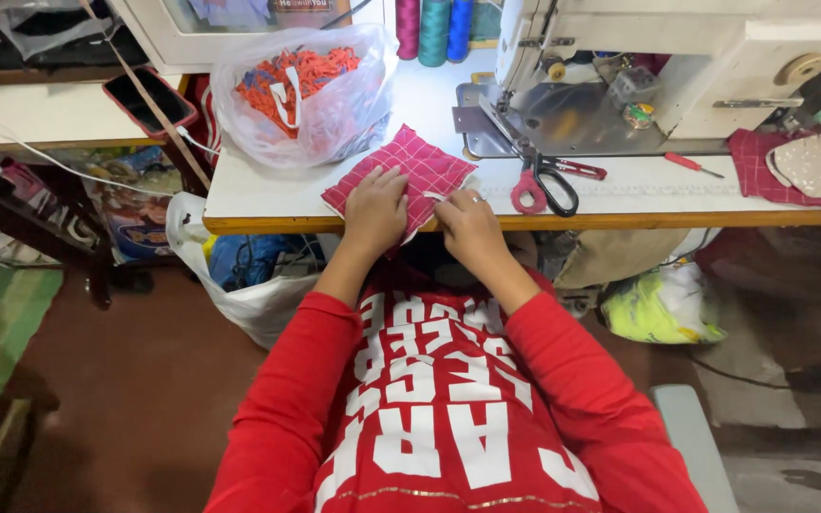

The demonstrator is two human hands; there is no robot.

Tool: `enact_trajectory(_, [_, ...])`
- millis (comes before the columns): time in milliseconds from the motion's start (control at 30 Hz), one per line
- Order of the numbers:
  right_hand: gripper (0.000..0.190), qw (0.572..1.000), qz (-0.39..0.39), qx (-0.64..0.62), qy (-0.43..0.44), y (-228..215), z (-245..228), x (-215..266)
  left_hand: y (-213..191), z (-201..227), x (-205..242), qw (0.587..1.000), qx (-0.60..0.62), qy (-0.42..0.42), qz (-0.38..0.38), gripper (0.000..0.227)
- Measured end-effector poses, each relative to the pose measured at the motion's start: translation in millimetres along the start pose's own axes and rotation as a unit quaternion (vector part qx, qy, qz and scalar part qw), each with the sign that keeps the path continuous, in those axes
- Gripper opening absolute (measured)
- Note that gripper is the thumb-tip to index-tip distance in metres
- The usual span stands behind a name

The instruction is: Sewing a small piece of red checkered fabric and trimming the edges with scissors

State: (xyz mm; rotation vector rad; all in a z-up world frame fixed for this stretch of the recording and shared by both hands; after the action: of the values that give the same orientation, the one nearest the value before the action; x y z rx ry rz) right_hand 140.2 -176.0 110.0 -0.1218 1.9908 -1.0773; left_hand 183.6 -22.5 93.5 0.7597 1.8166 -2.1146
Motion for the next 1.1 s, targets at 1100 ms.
enact_trajectory(1100, [0.013, 0.755, 0.206, -0.561, 0.27, -136, 92, 23, -43, 125, 12, 0.782, 0.601, -0.053, -0.155, 0.063])
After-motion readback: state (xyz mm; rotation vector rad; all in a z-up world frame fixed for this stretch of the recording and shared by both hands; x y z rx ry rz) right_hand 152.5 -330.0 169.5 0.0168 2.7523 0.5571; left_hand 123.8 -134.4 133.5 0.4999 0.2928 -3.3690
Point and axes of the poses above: each hand's wrist, its own x-axis away from the middle knuckle, its own y-axis out of the palm, z = x × y, the point moved 10 cm from there along -x, towards the middle knuckle, and after that the axes turned 15 degrees about -x, right-handed, at the moved point
